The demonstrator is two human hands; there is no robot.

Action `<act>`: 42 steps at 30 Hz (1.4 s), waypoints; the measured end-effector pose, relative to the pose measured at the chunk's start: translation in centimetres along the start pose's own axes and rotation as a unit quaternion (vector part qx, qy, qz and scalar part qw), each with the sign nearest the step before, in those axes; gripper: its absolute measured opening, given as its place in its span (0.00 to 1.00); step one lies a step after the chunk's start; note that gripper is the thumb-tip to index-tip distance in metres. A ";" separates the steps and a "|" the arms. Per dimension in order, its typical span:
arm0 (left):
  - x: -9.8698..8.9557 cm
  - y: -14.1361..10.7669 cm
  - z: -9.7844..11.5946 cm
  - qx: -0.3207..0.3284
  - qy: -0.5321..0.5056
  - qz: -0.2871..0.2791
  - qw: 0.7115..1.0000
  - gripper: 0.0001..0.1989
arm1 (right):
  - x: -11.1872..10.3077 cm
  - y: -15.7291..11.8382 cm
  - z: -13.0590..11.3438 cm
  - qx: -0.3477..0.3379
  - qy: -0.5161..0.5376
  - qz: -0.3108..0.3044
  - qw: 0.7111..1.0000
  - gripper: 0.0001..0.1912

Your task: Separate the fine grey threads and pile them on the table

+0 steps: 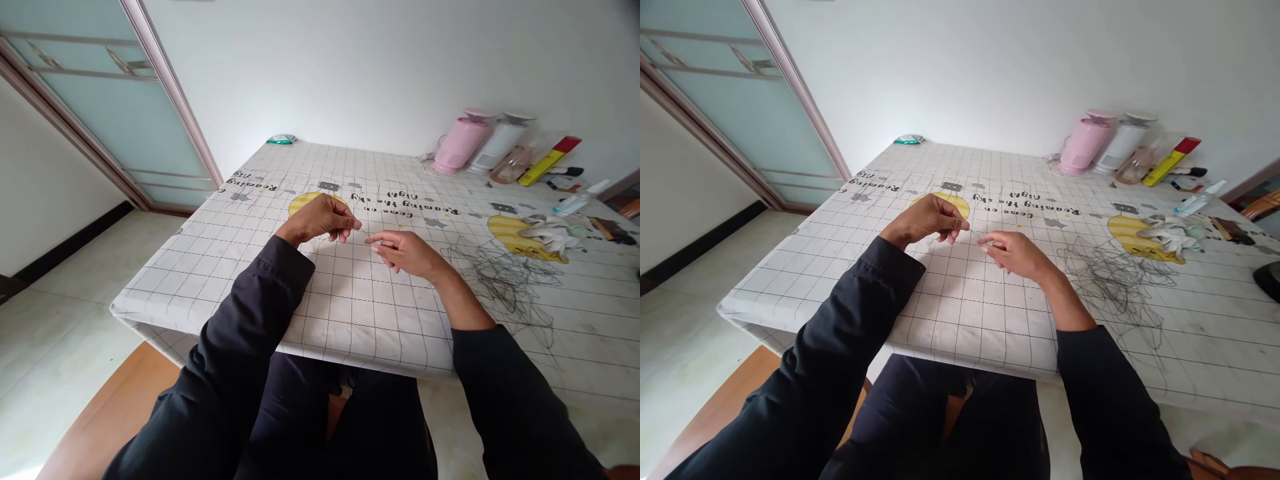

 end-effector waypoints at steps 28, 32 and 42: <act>-2.3 0.2 -1.0 -0.023 -0.033 0.192 0.981 0.35 | -1.8 -0.2 -1.3 -0.068 -0.012 0.214 0.974 0.22; -1.4 0.1 0.4 0.075 0.141 0.207 0.965 0.21 | -2.0 -0.2 -0.9 -0.045 -0.006 0.205 0.978 0.26; 0.3 0.4 1.1 0.169 0.270 0.204 0.926 0.11 | 0.6 0.2 -0.9 -0.025 0.011 0.130 0.991 0.29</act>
Point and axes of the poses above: each hand's wrist, its own y-axis towards the middle knuckle, its own x-axis out of the palm, z = x × y, the point moved 8 cm from there along y, towards the middle knuckle, and after that the axes turned 9 degrees about y, right-handed, at the moved point
